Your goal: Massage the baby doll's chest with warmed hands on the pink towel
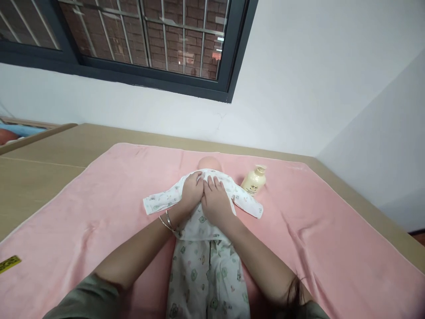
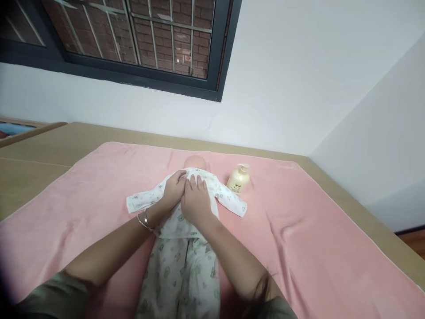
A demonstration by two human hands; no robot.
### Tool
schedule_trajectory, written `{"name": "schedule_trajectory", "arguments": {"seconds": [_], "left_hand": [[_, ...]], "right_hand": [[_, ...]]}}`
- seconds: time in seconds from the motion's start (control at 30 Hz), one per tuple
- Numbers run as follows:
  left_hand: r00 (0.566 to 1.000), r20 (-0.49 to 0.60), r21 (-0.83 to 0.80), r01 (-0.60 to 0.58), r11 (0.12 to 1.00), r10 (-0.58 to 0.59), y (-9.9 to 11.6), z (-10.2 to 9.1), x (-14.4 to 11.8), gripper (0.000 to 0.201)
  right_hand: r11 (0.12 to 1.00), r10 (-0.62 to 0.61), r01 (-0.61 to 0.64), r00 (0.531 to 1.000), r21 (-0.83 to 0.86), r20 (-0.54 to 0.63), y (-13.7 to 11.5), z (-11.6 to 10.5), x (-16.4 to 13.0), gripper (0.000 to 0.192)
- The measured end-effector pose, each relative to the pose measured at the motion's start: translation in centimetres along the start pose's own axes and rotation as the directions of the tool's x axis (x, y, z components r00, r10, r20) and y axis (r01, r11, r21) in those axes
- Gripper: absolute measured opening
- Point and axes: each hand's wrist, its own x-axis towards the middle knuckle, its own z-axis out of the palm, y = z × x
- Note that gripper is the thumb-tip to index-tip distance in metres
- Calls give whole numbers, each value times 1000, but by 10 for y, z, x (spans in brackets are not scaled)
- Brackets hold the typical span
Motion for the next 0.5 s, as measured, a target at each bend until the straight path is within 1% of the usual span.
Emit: {"name": "schedule_trajectory", "arguments": {"seconds": [0.07, 0.2, 0.27, 0.3, 0.33, 0.37, 0.4, 0.43, 0.47, 0.5], "left_hand": [[999, 2, 54, -35, 998, 35, 1, 0, -1, 35], [985, 38, 220, -175, 960, 170, 7, 2, -5, 38], [975, 47, 270, -220, 937, 216, 10, 4, -7, 39], [973, 44, 283, -230, 931, 227, 11, 4, -8, 38], [972, 38, 290, -232, 929, 231, 11, 4, -9, 38], [973, 31, 292, -228, 929, 229, 12, 3, -9, 37], [974, 24, 292, -221, 931, 224, 12, 3, -10, 36], [976, 21, 290, -215, 933, 219, 13, 2, -10, 35], [977, 21, 288, -211, 934, 214, 14, 0, -10, 34], [976, 27, 289, -212, 933, 214, 15, -1, -9, 34]], "right_hand": [[997, 31, -31, 999, 75, 8, 12, -1, 8, 55], [960, 196, -196, 980, 200, 22, 40, -1, 26, 60], [948, 220, -218, 975, 233, 20, 46, -5, 28, 59], [945, 208, -201, 978, 258, 1, 46, -10, 26, 57], [940, 188, -168, 981, 297, -41, 45, -17, 22, 54], [931, 153, -111, 984, 347, -95, 42, -27, 16, 51], [906, 138, -41, 969, 421, -203, 39, -39, 9, 48], [873, 139, 40, 934, 486, -328, 36, -52, 3, 44], [836, 147, 128, 885, 534, -442, 33, -64, -3, 41], [794, 122, 224, 852, 565, -509, 30, -75, -7, 39]]}}
